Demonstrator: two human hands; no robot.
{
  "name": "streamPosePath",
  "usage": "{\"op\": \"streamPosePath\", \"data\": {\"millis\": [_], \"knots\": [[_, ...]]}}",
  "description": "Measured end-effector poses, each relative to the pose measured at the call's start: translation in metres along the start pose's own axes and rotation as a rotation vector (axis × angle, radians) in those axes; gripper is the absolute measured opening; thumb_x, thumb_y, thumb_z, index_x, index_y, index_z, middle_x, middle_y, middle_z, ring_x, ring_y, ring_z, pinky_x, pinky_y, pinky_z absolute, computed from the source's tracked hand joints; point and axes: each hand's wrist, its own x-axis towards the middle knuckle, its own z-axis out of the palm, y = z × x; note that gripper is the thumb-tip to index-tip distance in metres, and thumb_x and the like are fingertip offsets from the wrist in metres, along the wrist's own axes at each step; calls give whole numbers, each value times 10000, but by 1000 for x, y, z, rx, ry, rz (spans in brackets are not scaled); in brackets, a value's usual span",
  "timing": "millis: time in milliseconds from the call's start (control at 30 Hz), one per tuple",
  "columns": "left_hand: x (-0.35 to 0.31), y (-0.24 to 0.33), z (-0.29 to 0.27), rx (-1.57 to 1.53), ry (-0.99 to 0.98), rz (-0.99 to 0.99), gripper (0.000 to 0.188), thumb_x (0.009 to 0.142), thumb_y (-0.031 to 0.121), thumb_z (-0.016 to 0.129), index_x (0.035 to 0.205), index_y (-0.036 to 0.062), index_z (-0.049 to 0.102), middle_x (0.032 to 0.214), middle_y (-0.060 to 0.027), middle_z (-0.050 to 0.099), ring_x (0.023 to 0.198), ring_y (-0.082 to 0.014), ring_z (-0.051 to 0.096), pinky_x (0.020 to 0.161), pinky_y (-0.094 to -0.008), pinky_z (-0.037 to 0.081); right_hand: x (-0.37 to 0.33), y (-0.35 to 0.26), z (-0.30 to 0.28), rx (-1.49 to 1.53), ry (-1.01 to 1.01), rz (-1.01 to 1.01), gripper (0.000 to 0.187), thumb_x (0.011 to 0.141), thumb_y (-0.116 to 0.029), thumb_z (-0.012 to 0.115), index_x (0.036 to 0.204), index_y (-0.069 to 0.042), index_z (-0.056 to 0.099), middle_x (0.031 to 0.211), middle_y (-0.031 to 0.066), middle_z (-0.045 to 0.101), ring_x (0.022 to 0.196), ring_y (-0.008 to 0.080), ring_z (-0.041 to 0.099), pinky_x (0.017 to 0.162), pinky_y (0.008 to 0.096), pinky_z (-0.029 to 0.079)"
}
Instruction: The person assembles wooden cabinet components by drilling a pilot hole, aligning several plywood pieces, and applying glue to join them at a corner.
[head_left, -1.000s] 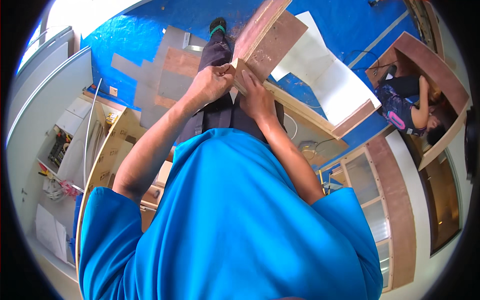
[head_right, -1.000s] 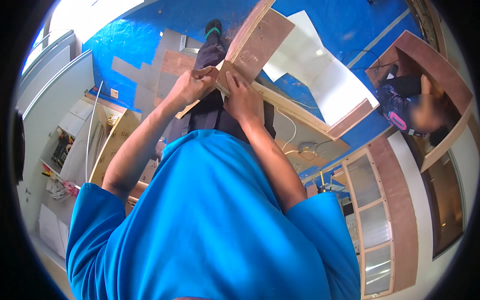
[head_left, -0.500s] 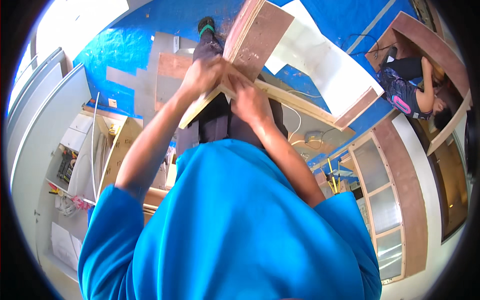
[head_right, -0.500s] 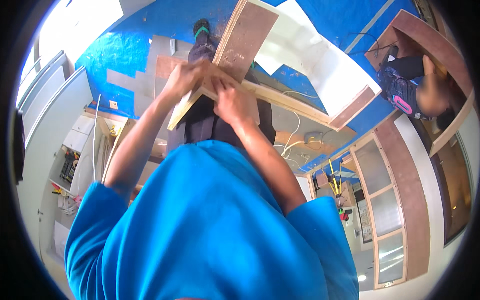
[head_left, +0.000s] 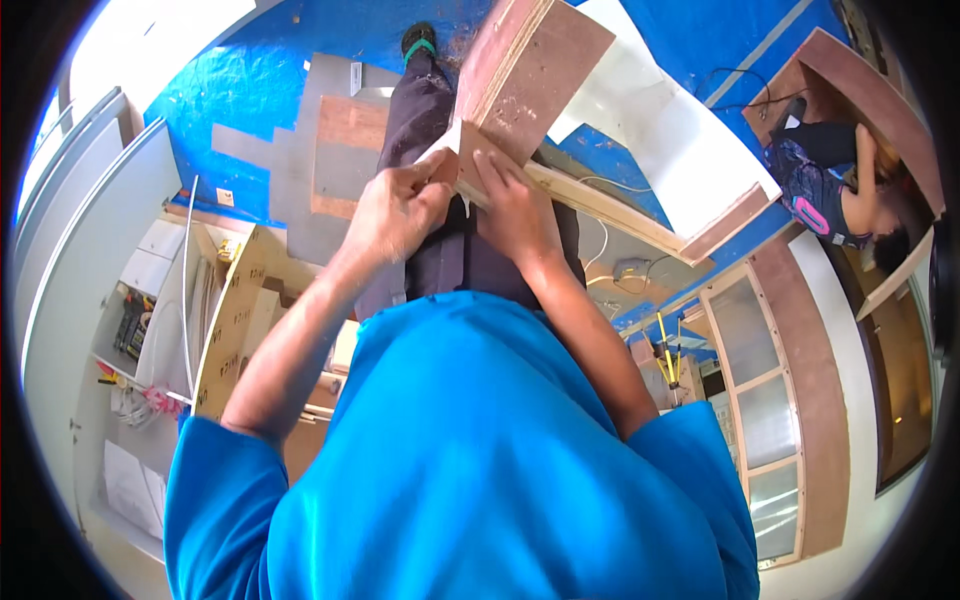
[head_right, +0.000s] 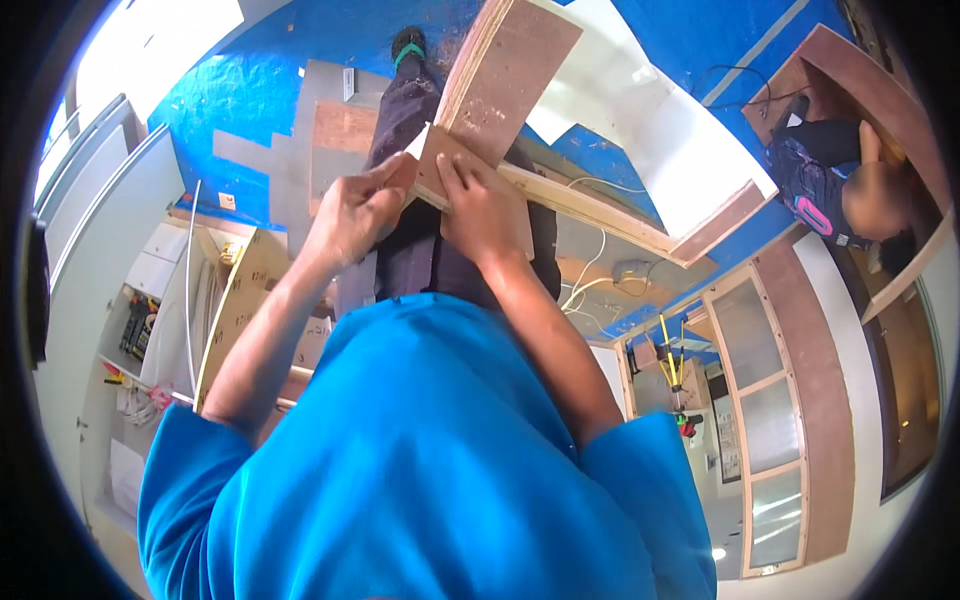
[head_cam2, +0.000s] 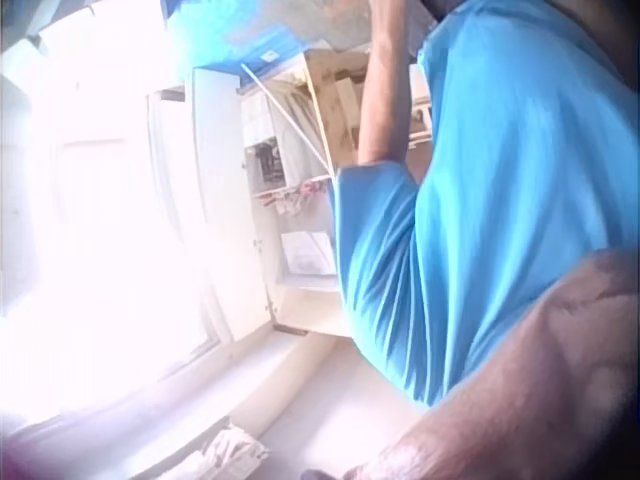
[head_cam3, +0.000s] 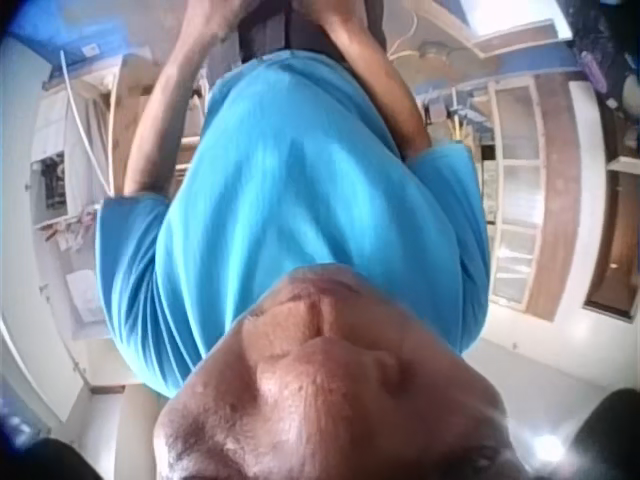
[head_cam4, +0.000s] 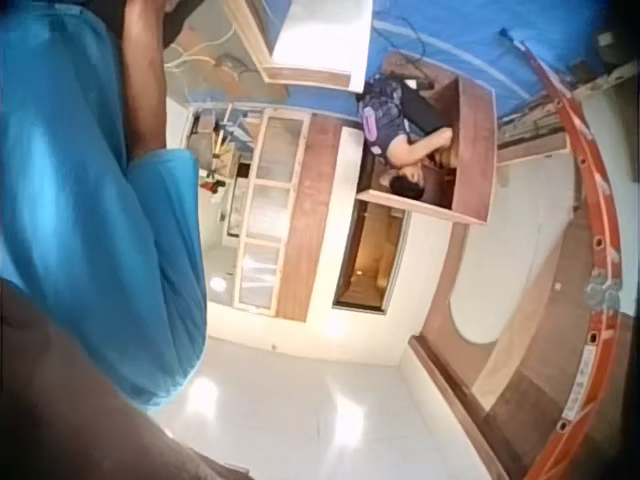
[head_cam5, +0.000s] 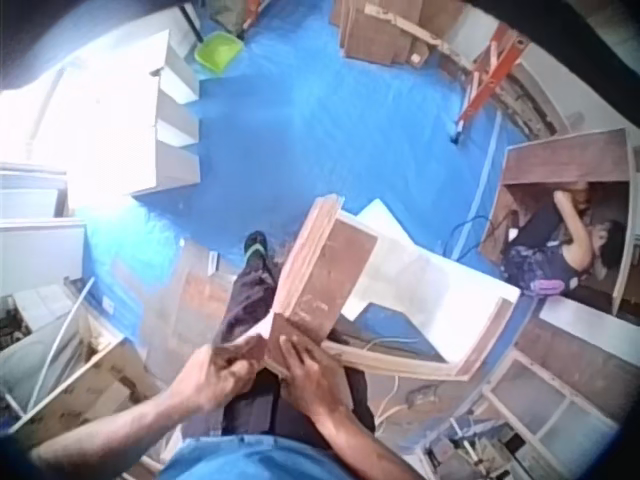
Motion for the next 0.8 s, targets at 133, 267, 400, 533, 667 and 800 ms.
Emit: {"op": "streamPosePath", "data": {"millis": [133,267,400,533,667,800], "knots": [[98,-28,22,15,-64,-68,308,975,346,537,1031,122,741,864,-228,702,842,-377,717,845,-476,555,-5,-15,-5,-24,-24,-35,774,745,-87,782,1484,-74,550,1390,196,668,1183,378,689,967,469,598],[83,-31,30,-54,-67,-100,342,977,380,513,1010,120,733,873,-216,703,851,-371,718,845,-476,554,-15,-10,-15,-25,-39,-28,759,745,-88,773,1475,-81,566,1378,162,683,1200,364,687,950,458,601],[1,26,-7,-87,-171,-127,419,995,403,522,1222,160,776,881,-191,747,865,-317,750,876,-437,567,-13,-4,-11,-75,15,-3,756,726,-77,778,1461,-84,601,1364,175,693,1204,366,687,972,451,592],[141,-106,36,277,-47,408,367,1002,354,534,1005,57,751,1043,-260,741,956,-465,711,888,-516,562,-7,-27,-24,-3,-25,-49,601,808,-57,698,1404,-26,624,1355,242,677,1184,420,691,988,499,579],[145,-71,31,-93,-80,-30,322,1016,275,567,1117,62,787,887,-45,741,738,-141,619,699,-303,506,-2,-15,-28,47,-53,13,592,819,-68,669,1408,-32,618,1364,209,680,1170,434,684,963,499,589],[32,-8,-21,29,-154,45,464,1003,245,549,1406,71,699,1101,-100,793,849,-83,679,821,-302,575,6,-15,-29,28,-7,-2,601,803,-60,702,1398,-34,622,1386,216,670,1176,410,692,942,490,600]]}}
